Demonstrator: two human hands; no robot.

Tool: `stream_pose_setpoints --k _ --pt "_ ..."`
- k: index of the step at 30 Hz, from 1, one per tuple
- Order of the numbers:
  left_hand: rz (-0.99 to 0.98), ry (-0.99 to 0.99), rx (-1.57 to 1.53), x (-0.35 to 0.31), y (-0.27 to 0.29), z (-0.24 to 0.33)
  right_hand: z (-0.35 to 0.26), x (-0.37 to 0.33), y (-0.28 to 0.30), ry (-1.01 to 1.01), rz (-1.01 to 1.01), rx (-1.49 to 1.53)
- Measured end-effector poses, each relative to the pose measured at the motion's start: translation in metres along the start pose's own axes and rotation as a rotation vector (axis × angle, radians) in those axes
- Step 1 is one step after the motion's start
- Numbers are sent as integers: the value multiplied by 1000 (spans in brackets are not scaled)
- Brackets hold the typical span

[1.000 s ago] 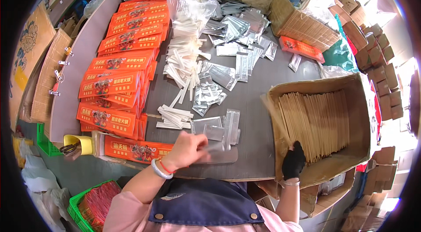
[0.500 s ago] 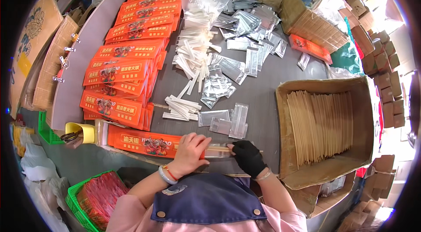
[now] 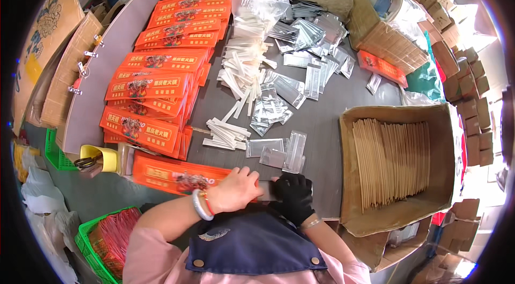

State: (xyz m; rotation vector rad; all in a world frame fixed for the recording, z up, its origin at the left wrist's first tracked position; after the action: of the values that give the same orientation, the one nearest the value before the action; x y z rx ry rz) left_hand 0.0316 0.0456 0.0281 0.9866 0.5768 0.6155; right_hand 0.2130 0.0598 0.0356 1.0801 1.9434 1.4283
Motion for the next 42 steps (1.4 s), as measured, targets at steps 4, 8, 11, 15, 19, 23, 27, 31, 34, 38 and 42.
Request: stream_pose_setpoints --k 4,8,11,15,19,23,27,31,34,38,42 --pt "278 -69 -10 -17 105 -36 43 -14 24 -36 158 -95" --pt "757 244 274 -44 137 -96 57 -16 30 -321 60 108" --pt "710 469 -110 -45 38 -68 40 -20 26 -245 82 -66" --pt "643 682 -237 -43 -55 -37 31 -22 22 -156 64 -106" --pt "739 581 -371 -42 -58 -46 31 -23 17 -112 -113 -151" --pt "668 629 -371 -40 -58 -47 12 -5 -8 -70 -307 -85" --pt "665 604 -410 -45 -53 -48 -21 16 -46 58 -64 10" --pt "764 475 -372 -24 -22 -95 37 -4 -24 49 168 -21" --pt "888 381 -148 3 13 -121 108 -43 13 -371 307 -87" --pt "661 296 65 18 18 -142 174 -94 45 -1043 50 -447" --pt "655 258 74 24 19 -142 198 -114 30 -1061 2 -565"
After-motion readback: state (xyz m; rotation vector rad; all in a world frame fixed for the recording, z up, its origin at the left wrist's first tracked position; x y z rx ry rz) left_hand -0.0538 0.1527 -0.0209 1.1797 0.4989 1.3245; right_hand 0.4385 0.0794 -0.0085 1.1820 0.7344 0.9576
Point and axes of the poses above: each hand's wrist, its own x-axis towards the middle knuckle, its own y-axis out of the back of the hand, z = x × y, the point moved 3 cm from there along x, towards the middle knuckle, and after that the axes turned 6 degrees about -x, right-handed, at the moved point
